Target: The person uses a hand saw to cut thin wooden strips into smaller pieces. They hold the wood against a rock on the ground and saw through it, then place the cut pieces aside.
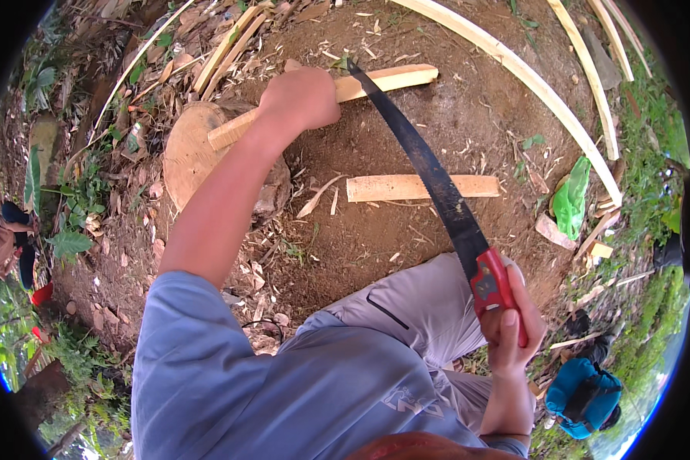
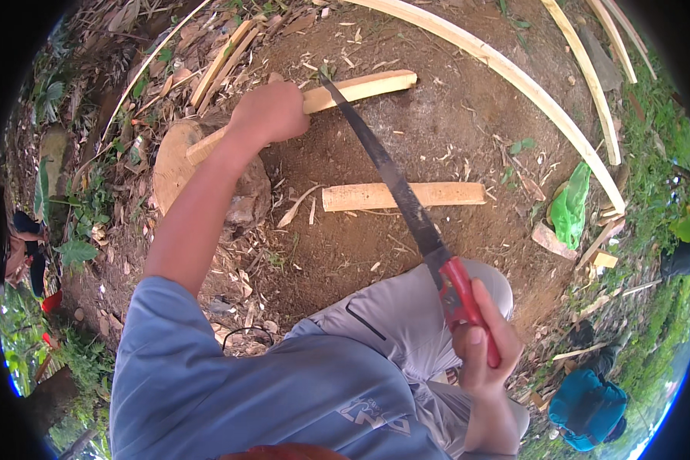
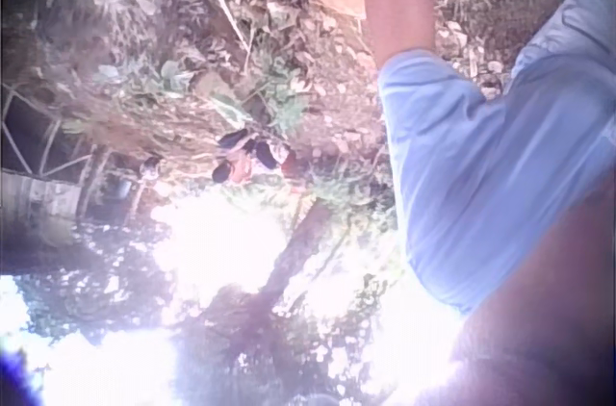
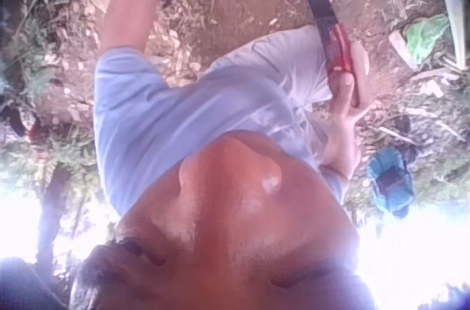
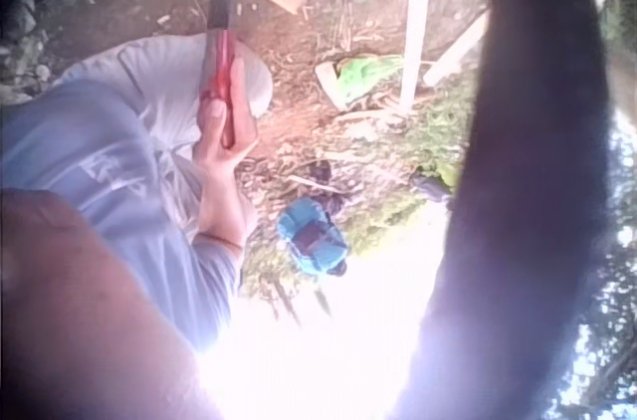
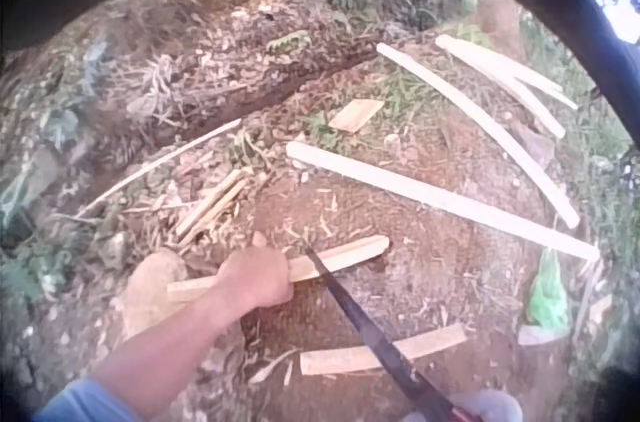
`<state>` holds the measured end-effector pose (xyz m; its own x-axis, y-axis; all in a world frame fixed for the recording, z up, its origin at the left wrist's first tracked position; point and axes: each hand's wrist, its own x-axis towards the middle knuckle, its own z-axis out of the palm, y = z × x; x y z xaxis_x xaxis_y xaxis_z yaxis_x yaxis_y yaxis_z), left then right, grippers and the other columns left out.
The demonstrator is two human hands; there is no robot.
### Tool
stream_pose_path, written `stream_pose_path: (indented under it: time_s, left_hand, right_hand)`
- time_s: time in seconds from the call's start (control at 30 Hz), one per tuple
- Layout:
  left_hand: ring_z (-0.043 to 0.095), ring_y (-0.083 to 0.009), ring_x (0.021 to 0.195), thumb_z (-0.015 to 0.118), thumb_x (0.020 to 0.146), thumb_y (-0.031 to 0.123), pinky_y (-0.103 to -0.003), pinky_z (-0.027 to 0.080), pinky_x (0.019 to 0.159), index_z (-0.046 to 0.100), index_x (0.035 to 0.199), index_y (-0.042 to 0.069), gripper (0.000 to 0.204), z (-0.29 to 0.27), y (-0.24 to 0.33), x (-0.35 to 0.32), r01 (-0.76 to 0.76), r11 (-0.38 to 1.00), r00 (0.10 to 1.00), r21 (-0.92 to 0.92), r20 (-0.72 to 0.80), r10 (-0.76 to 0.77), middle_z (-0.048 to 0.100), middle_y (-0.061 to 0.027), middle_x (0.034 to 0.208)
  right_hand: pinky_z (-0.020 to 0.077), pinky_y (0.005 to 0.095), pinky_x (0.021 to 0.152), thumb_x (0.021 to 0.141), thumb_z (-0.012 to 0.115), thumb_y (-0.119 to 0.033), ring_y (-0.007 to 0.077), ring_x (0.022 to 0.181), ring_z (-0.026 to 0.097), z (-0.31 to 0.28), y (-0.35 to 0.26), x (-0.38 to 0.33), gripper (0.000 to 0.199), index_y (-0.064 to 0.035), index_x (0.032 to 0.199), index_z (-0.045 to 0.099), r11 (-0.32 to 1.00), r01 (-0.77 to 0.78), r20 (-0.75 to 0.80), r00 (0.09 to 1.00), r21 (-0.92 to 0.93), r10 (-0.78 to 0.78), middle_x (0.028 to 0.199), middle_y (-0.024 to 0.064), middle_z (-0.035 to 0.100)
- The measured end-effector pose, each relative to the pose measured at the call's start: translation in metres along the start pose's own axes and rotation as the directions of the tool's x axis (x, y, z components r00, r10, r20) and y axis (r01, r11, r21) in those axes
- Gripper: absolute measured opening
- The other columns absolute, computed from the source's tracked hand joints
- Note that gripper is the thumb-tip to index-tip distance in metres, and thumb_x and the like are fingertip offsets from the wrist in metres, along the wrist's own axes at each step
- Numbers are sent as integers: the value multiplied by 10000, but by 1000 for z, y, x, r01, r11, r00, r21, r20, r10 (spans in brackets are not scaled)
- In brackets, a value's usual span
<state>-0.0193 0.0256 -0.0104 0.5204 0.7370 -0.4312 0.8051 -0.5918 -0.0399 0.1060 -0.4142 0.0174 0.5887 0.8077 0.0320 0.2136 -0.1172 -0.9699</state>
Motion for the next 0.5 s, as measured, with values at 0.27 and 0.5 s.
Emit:
stream_pose_path:
  time_s: [0.27, 0.5]
  left_hand:
    - [790, -365, 1044, 711, 916, 198, -479, 660, 901, 780, 1218, 25, 355, -3, 0, 4, -11, 1000, 999, -7, 46, 11, 759, -222, 1215]
    - [780, -394, 1062, 717, 920, 212, -486, 654, 922, 786, 1241, 45, 368, -6, 1, -1, 5, 999, 997, -44, 80, -1, 693, -281, 1326]
  right_hand:
    - [460, 235, 586, 1097, 615, -197, 80, 591, 599, 29, 27, -4, 497, 96, 1498, 606, 997, 75, 120, 990, 35, -79, 825, 82, 756]
    - [477, 227, 626, 1115, 573, -142, 53, 668, 592, 57, 31, 22, 458, 74, 1517, 603, 989, -17, 48, 999, 149, 10, 930, 64, 763]
